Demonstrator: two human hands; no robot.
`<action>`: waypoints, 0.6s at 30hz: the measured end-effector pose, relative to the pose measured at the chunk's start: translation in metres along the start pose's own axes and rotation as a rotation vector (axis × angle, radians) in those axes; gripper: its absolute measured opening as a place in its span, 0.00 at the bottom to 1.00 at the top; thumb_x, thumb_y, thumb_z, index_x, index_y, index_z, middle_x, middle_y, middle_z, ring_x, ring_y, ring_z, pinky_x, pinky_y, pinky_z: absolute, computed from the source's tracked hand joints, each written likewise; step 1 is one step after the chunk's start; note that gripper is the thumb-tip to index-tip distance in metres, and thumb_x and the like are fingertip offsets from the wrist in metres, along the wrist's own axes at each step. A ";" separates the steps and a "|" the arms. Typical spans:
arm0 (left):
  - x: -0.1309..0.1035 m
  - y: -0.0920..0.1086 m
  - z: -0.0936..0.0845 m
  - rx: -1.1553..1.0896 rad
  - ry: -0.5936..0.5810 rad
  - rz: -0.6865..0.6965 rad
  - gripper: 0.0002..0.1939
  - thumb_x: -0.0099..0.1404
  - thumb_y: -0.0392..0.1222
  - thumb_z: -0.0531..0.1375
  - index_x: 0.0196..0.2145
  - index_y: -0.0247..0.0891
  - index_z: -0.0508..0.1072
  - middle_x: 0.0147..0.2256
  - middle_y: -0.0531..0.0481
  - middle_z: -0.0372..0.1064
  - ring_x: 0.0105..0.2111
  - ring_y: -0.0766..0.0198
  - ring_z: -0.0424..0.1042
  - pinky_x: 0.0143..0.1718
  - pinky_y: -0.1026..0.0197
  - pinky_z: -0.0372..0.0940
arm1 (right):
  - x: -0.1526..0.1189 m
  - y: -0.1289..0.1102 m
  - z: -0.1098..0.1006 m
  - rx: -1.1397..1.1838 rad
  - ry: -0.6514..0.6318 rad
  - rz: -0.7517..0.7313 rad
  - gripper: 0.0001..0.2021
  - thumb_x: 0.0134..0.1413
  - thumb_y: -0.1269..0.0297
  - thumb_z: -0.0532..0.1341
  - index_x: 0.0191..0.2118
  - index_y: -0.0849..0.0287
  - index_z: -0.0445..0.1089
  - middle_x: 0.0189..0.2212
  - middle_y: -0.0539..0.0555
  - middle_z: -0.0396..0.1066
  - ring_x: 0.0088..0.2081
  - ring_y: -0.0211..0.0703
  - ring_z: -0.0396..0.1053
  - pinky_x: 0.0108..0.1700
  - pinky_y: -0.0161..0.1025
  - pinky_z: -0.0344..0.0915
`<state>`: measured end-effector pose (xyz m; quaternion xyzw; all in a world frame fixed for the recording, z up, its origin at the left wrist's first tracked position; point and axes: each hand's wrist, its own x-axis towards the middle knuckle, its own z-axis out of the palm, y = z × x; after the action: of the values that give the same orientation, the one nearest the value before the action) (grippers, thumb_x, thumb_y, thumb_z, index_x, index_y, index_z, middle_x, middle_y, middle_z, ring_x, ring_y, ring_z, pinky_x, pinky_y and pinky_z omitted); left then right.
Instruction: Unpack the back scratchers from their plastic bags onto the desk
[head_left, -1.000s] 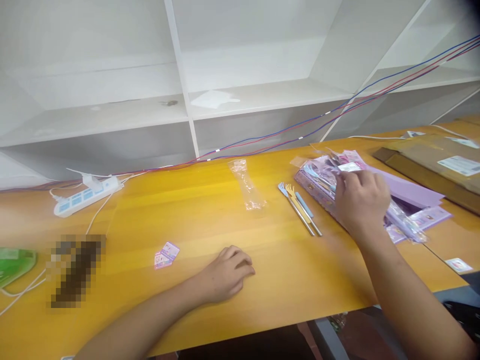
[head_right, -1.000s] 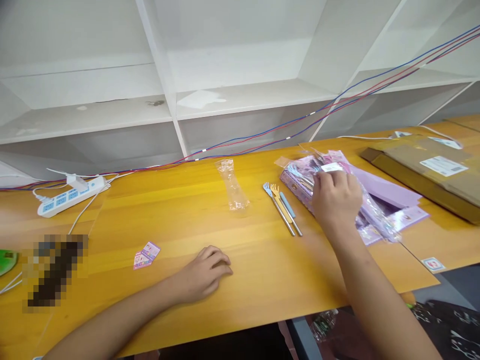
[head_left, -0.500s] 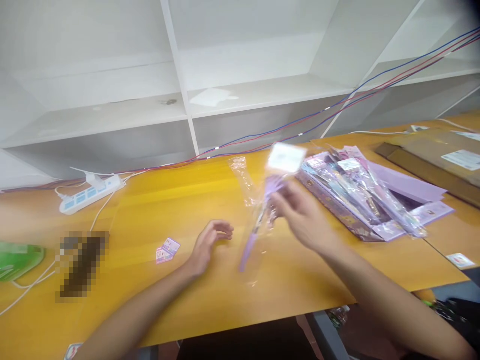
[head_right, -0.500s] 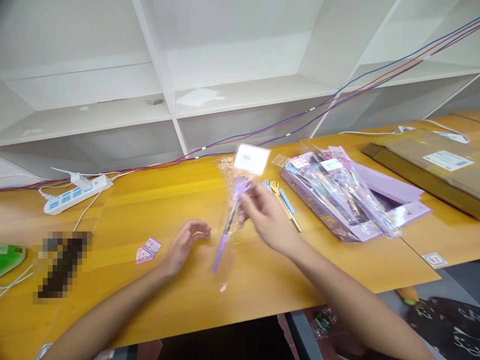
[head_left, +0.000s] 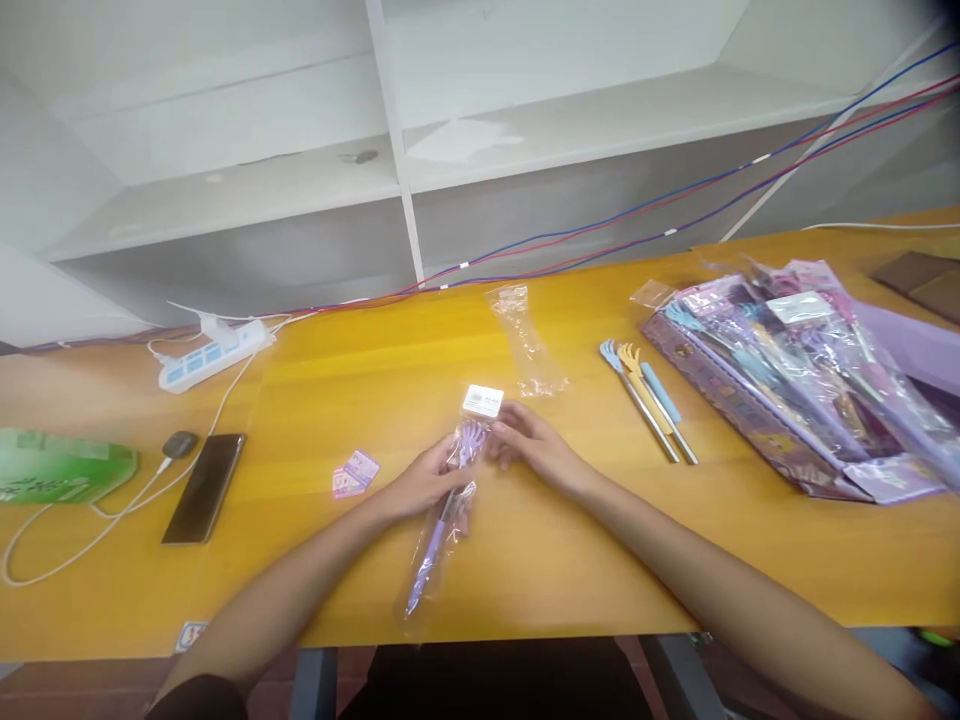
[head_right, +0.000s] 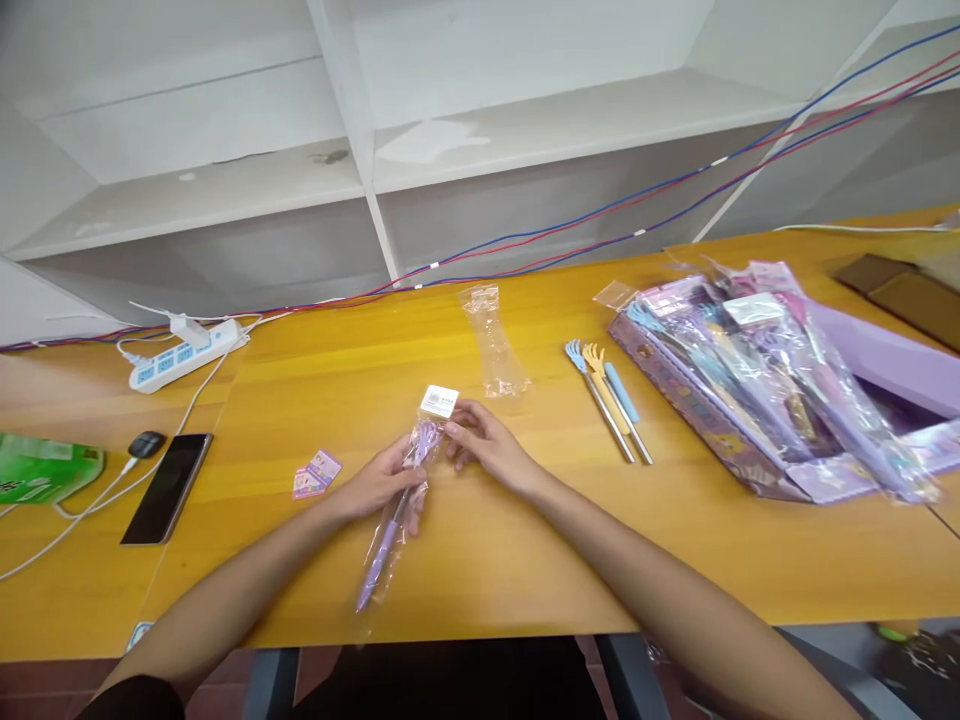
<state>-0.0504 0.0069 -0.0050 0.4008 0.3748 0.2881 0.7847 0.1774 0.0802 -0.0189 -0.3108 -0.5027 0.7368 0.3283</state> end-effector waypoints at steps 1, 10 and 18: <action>0.000 0.000 -0.001 -0.060 -0.060 -0.052 0.20 0.71 0.50 0.64 0.54 0.40 0.63 0.28 0.53 0.74 0.23 0.57 0.79 0.24 0.62 0.69 | 0.000 -0.002 -0.001 0.020 -0.016 -0.026 0.29 0.63 0.48 0.70 0.63 0.51 0.65 0.54 0.59 0.73 0.36 0.39 0.75 0.34 0.39 0.76; -0.003 -0.006 0.019 0.043 -0.019 0.023 0.35 0.66 0.57 0.70 0.58 0.43 0.56 0.29 0.59 0.67 0.20 0.69 0.68 0.21 0.69 0.61 | -0.005 0.015 0.023 -0.356 0.073 -0.217 0.16 0.67 0.47 0.66 0.44 0.55 0.73 0.37 0.52 0.73 0.36 0.40 0.70 0.40 0.39 0.71; 0.002 -0.001 0.010 -0.161 0.000 -0.064 0.17 0.59 0.50 0.58 0.42 0.36 0.70 0.25 0.52 0.68 0.19 0.65 0.66 0.19 0.64 0.66 | -0.012 0.014 0.027 -0.523 0.094 -0.321 0.12 0.69 0.55 0.65 0.53 0.51 0.73 0.50 0.54 0.71 0.26 0.32 0.61 0.29 0.37 0.64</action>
<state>-0.0410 0.0035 -0.0022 0.3243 0.3632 0.2920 0.8232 0.1607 0.0525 -0.0226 -0.3351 -0.7022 0.5060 0.3723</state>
